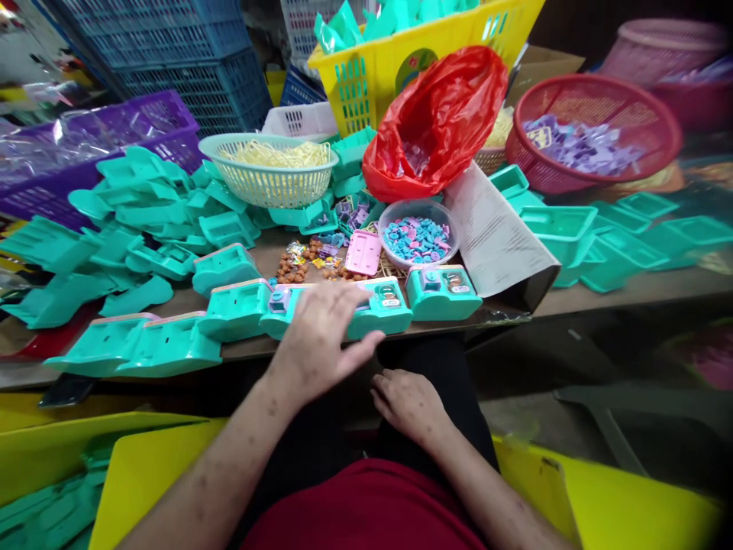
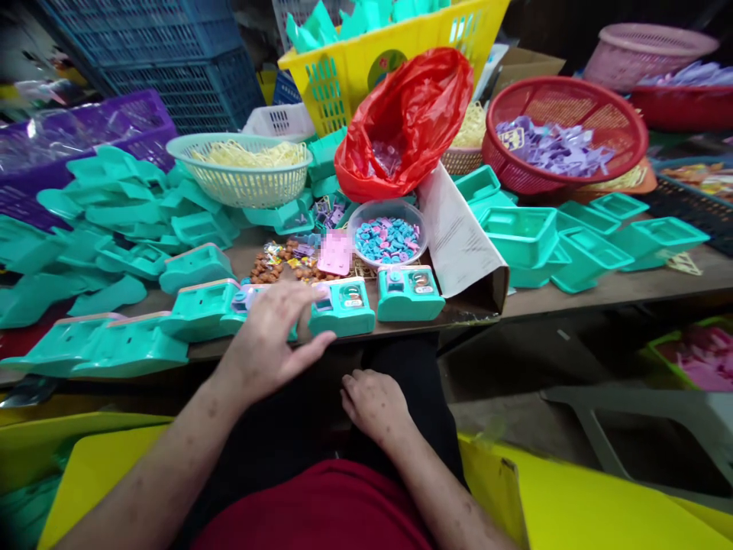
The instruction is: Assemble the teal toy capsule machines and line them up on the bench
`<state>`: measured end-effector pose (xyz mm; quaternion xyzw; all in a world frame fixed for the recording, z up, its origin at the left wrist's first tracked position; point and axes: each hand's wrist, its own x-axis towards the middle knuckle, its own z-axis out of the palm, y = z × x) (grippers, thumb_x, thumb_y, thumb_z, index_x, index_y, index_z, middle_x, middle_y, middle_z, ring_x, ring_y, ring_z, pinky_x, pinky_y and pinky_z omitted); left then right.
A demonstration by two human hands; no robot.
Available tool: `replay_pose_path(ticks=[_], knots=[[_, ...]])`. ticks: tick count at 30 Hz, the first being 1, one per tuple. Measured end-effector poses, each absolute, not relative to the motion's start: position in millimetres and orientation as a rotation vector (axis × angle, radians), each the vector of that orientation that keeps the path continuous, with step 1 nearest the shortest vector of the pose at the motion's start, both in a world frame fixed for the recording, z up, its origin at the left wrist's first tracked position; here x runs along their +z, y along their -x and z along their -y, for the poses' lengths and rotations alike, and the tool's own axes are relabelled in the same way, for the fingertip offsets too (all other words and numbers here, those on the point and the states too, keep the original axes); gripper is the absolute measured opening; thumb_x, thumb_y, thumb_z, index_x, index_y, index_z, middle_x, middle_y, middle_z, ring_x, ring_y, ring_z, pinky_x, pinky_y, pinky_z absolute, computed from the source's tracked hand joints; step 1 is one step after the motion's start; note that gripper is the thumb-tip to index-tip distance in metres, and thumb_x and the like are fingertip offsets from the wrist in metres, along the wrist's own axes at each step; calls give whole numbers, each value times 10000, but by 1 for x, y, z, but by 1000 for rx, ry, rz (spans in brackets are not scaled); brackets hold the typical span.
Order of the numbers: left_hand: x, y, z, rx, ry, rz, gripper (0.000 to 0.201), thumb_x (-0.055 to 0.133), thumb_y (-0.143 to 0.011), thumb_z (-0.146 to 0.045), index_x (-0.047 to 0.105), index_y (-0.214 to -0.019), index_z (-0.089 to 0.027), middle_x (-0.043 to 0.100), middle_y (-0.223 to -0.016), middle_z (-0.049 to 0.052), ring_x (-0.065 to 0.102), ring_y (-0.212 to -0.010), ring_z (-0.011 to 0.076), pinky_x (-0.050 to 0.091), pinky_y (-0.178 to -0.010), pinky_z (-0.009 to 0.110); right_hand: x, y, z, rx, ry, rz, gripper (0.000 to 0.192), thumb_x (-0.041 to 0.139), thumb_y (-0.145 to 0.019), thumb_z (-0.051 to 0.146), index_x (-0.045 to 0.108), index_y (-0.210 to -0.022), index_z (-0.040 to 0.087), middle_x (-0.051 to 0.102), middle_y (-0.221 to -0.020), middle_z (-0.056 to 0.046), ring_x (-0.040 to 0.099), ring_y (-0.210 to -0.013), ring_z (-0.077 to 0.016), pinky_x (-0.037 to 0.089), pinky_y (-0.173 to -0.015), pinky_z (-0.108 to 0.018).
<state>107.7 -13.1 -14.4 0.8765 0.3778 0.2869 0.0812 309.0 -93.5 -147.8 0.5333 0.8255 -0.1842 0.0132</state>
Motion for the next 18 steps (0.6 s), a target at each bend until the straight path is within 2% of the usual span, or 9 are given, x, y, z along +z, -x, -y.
replay_pose_path(ticks=[2, 3, 5, 9, 11, 12, 14, 16, 18], knots=[[-30, -112, 38, 802, -2443, -970, 207, 648, -1046, -397, 715, -1172, -248, 797, -1107, 85, 754, -1059, 268, 593, -974, 425, -149, -310, 93, -570, -1665, -2563, 228, 551, -1120, 329, 749, -1150, 221, 807, -1100, -86, 766, -1003, -232, 508, -793, -316], [-41, -111, 49, 654, -2326, -938, 181, 635, -1048, -413, 713, -1037, -250, 781, -963, 48, 744, -906, 230, 585, -835, 369, -149, -310, 94, -565, -1667, -2560, 220, 559, -1116, 337, 747, -1148, 228, 807, -1102, -78, 766, -1001, -233, 509, -787, -319], [-67, -102, 66, 390, -2019, -1082, 304, 616, -1052, -486, 655, -882, -238, 708, -802, 6, 660, -733, 181, 496, -658, 308, -149, -311, 95, -549, -1667, -2559, 227, 542, -1124, 344, 743, -1134, 238, 803, -1097, -62, 763, -1000, -229, 508, -782, -323], [-110, -53, 89, 219, -1417, -1406, 590, 562, -976, -801, 549, -818, -232, 501, -630, -46, 468, -571, 146, 341, -531, 272, -151, -309, 96, -522, -1650, -2561, 258, 489, -1136, 303, 734, -1091, 233, 795, -1072, -56, 753, -998, -221, 506, -795, -324], [-121, -19, 103, 82, -1190, -1399, 771, 390, -924, -966, 532, -723, -235, 373, -491, -64, 332, -437, 133, 237, -482, 285, -152, -307, 95, -517, -1649, -2558, 252, 498, -1130, 291, 732, -1062, 228, 794, -1055, -61, 749, -985, -219, 503, -794, -319], [-124, -2, 110, -29, -1149, -1369, 853, 307, -905, -1008, 485, -604, -230, 384, -444, -36, 317, -394, 122, 225, -487, 291, -153, -306, 94, -514, -1655, -2554, 249, 502, -1128, 288, 732, -1053, 226, 794, -1048, -65, 748, -979, -219, 501, -791, -315], [-130, 27, 123, -246, -1123, -1309, 921, 269, -875, -1043, 354, -439, -237, 432, -405, 30, 336, -347, 113, 259, -505, 301, -154, -304, 93, -510, -1674, -2542, 245, 507, -1126, 281, 730, -1047, 221, 792, -1040, -71, 746, -975, -218, 501, -789, -311], [-134, 46, 132, -365, -1088, -1307, 925, 289, -817, -1088, 301, -416, -254, 461, -390, 61, 346, -331, 129, 281, -501, 309, -154, -303, 92, -506, -1689, -2529, 242, 509, -1124, 279, 729, -1043, 221, 790, -1036, -69, 747, -972, -222, 507, -787, -314], [-137, 50, 135, -384, -1018, -1366, 901, 308, -749, -1130, 356, -488, -270, 527, -397, 80, 411, -326, 180, 306, -493, 317, -155, -302, 92, -506, -1692, -2516, 242, 509, -1124, 281, 728, -1040, 223, 789, -1039, -63, 748, -973, -227, 514, -789, -320]])
